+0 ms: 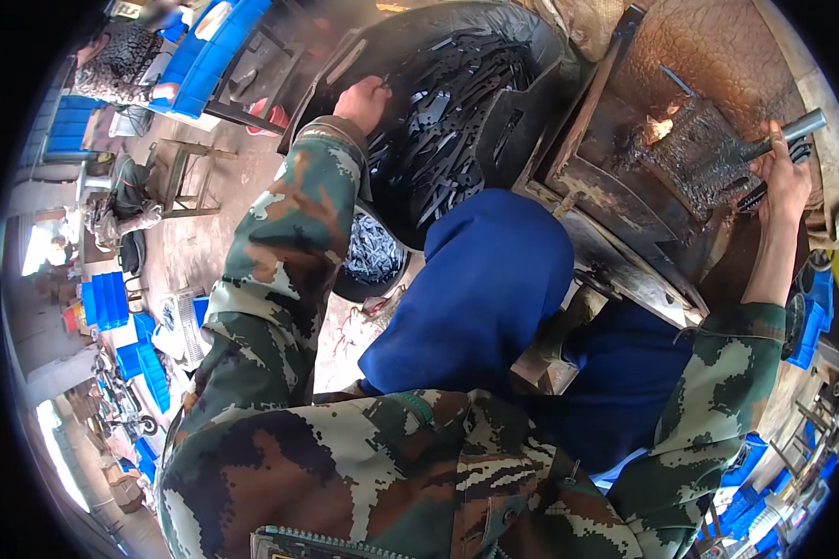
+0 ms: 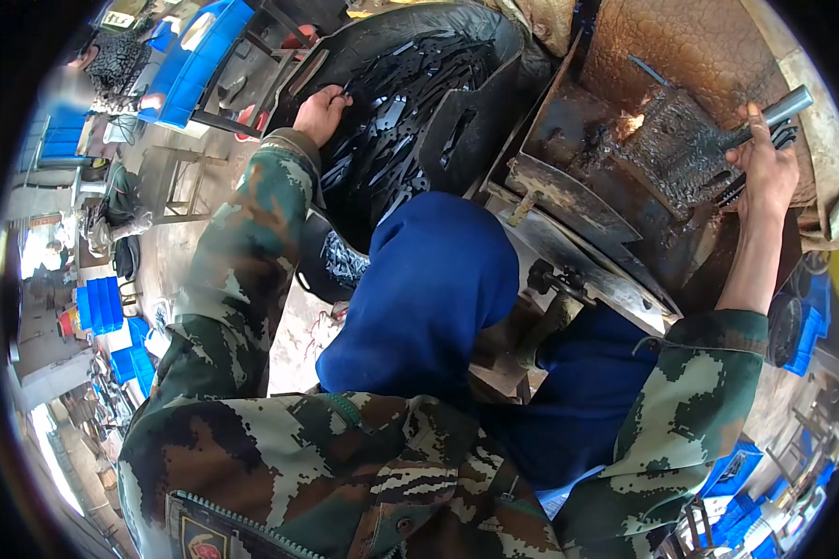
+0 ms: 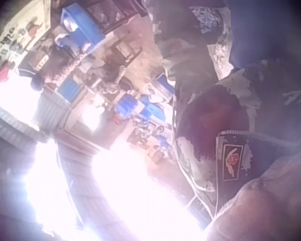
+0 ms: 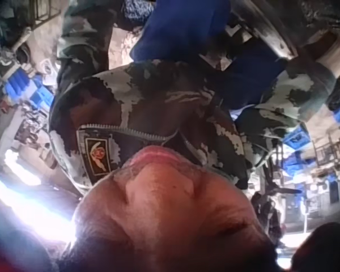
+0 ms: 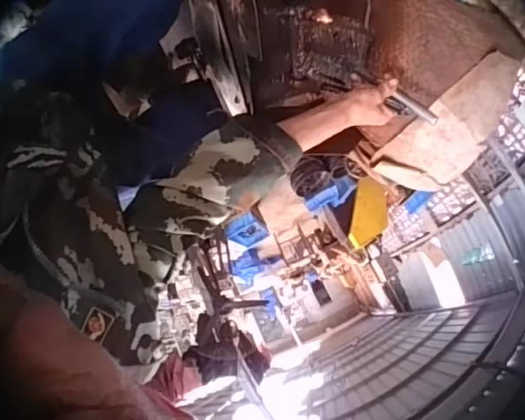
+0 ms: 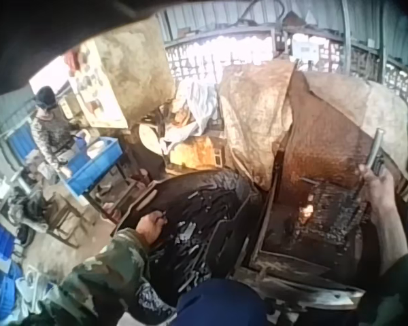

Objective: Assembling small metal components at a workbench using manual tools.

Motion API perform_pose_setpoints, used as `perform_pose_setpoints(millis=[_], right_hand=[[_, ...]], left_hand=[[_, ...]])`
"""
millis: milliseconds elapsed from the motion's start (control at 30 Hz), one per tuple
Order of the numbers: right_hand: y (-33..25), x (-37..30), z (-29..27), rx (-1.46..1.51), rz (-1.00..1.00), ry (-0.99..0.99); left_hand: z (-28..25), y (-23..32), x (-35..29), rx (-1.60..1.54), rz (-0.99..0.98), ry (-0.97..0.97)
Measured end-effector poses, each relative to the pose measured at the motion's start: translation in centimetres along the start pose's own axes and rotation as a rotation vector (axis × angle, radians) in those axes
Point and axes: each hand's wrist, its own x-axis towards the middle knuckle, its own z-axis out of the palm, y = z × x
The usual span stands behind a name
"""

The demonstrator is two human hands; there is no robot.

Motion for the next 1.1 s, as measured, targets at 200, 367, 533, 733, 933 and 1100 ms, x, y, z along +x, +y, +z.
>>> perform_pose_setpoints(millis=[200, 367, 533, 733, 933, 1100], right_hand=[[-0.1, -0.1, 0.0, 0.031, -0.002, 0.015], [0.3, 0.1, 0.1, 0.076, -0.020, 0.002], [0.4, 0.1, 0.0, 0.080, -0.010, -0.003], [-0.1, -0.5, 0.3, 0.092, -0.020, -0.006], [-0.5, -0.5, 0.3, 0.064, -0.016, -0.026], [-0.5, -0.7, 0.0, 0.079, -0.025, -0.002]], left_hand=[[-2.1, 1.7, 0.2, -0.336, -0.280, -0.230], [-1.8, 2.9, 0.8, -0.476, -0.472, -0.275], [-0.6, 4.2, 2.1, -0.627, -0.570, -0.246], [0.3, 6.0, 4.7, -0.561, -0.483, -0.253], [0.3, 6.9, 4.3, -0.602, -0.478, -0.226], [-3.2, 11.1, 1.7, -0.788, -0.483, -0.258]])
